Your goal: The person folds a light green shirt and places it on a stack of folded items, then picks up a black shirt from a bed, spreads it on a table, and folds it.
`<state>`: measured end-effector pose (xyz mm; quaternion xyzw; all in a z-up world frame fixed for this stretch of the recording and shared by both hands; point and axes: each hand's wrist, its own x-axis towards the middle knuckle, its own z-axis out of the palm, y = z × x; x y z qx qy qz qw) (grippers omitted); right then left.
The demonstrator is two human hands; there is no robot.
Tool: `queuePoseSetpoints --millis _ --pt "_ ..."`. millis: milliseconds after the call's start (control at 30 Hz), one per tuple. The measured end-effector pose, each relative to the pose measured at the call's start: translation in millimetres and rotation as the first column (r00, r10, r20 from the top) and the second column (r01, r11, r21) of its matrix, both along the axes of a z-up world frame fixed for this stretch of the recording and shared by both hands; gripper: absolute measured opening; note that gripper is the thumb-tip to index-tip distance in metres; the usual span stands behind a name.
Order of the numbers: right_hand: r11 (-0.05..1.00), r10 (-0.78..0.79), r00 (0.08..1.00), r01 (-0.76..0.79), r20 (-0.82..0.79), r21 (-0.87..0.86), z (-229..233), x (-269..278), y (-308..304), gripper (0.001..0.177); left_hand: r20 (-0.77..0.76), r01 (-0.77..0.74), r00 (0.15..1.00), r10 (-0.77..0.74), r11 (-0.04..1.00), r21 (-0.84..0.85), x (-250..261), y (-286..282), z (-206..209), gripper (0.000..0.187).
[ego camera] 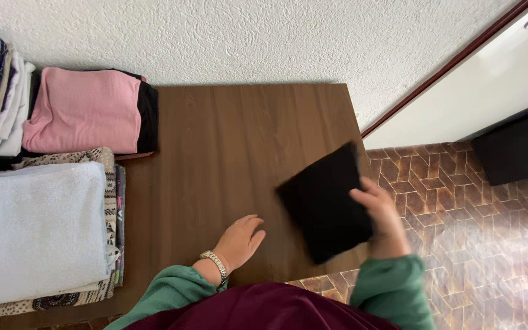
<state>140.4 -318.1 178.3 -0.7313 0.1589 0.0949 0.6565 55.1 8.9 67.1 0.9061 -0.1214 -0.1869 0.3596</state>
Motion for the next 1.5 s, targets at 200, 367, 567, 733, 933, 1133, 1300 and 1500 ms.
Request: queuePoseSetpoints --millis 200,367,567,733,933,1133,1300,1500 --pt "0.804 0.342 0.931 -0.219 0.129 -0.552 41 11 38 0.066 -0.464 -0.395 0.860 0.215 0.854 -0.337 -3 26 -12 0.054" --pt "0.504 0.628 0.778 -0.425 -0.018 -0.752 -111 -23 143 0.062 -0.799 -0.792 0.515 0.310 0.529 -0.305 -12 47 -65 0.060" --pt "0.676 0.715 0.594 -0.456 0.368 -0.578 -165 -82 174 0.055 -0.689 -0.723 0.611 0.391 0.629 -0.284 -35 47 -20 0.079" --pt "0.375 0.767 0.634 -0.310 0.104 -0.874 -150 -85 130 0.054 -0.461 -0.545 0.767 0.446 0.832 -0.101 -47 17 -69 0.077" --pt "0.252 0.778 0.620 -0.460 -0.105 -0.851 -139 -78 127 0.052 -0.460 -0.567 0.732 0.502 0.824 -0.003 -41 7 -18 0.046" --pt "0.622 0.715 0.641 -0.403 0.279 -0.671 -151 -31 132 0.036 -0.454 -0.724 0.637 0.623 0.686 -0.075 -54 12 -27 0.022" --pt "0.568 0.803 0.487 -0.451 0.344 -0.689 -157 18 170 0.028 -0.375 -0.645 0.724 0.579 0.760 -0.072 -67 4 -36 0.029" --pt "0.213 0.904 0.419 -0.612 -0.084 -0.761 -149 67 216 0.053 -0.428 -0.539 0.740 0.519 0.838 0.083 -60 -5 -49 0.040"
